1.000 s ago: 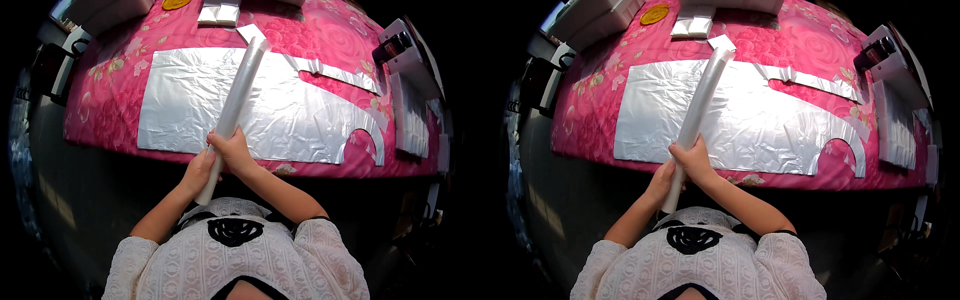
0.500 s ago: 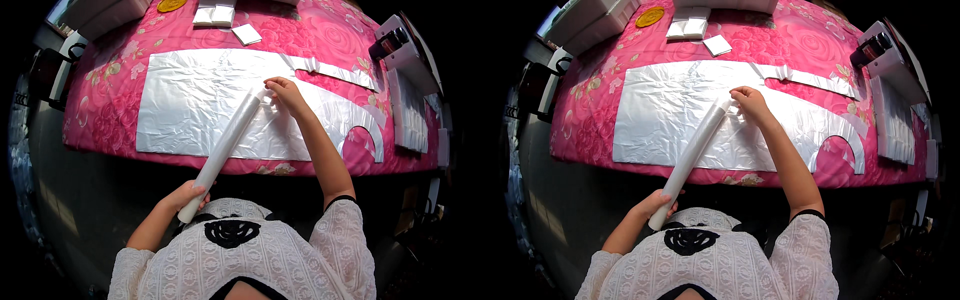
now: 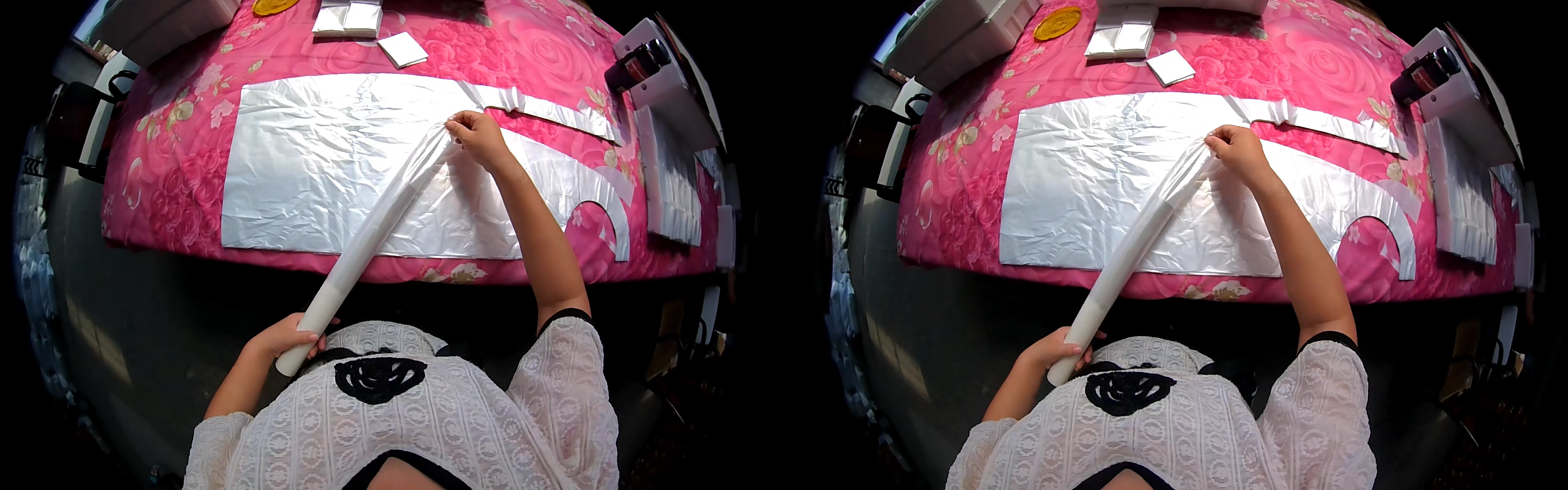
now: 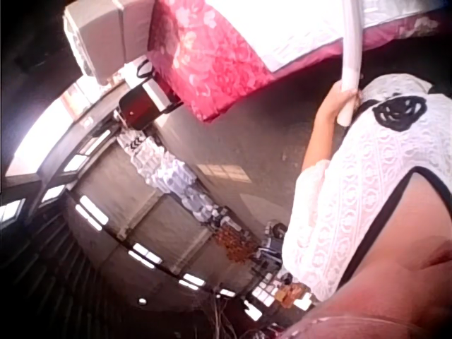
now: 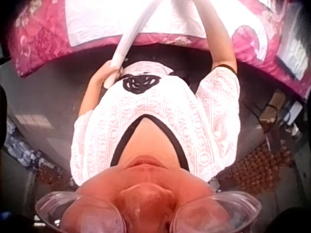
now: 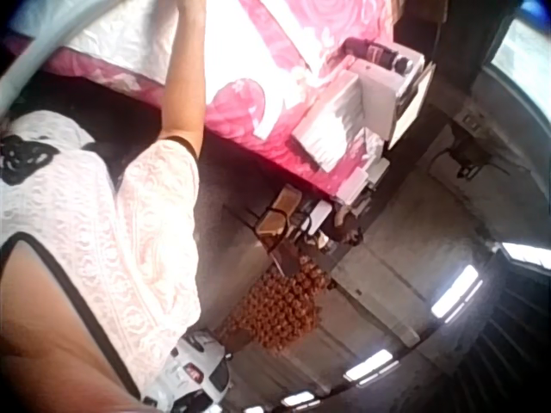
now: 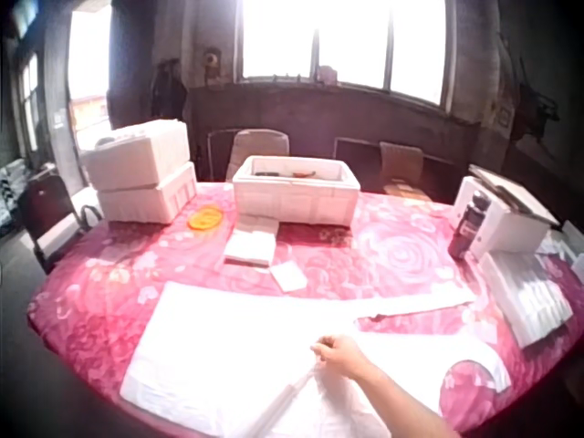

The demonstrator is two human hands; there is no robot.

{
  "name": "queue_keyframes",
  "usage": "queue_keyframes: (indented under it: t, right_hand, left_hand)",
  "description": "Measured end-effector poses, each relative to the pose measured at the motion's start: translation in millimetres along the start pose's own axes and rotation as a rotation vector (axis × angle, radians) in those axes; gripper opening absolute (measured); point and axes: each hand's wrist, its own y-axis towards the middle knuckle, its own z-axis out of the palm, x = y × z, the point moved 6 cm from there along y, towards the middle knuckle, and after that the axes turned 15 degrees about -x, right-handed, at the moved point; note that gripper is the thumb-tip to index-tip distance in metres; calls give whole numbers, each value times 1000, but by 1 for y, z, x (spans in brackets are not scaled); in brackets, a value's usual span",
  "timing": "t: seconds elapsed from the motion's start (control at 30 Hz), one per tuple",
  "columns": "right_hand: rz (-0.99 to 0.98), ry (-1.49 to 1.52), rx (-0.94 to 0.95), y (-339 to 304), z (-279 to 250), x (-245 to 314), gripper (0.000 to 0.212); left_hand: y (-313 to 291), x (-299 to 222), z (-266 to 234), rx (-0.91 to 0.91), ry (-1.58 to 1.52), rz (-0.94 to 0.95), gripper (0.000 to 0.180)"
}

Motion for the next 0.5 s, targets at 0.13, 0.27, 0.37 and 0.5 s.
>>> queue_keyframes:
  t: [0.13, 0.27, 0.37, 0.5]
  right_hand:
    - [28, -176, -302, 34, -71, -31, 23]
    - [38, -107, -344, 47, -100, -56, 23]
    - [-27, -53, -287, 47, -84, -47, 22]
    - [-67, -76, -194, 40, -45, -31, 21]
  left_hand:
    - [-34, 24, -38, 4, 67, -128, 60]
    - [-57, 22, -76, -32, 242, -124, 48]
    - [-54, -29, -67, -88, 505, -17, 39]
    - [-19, -137, -20, -327, 1026, 532, 35]
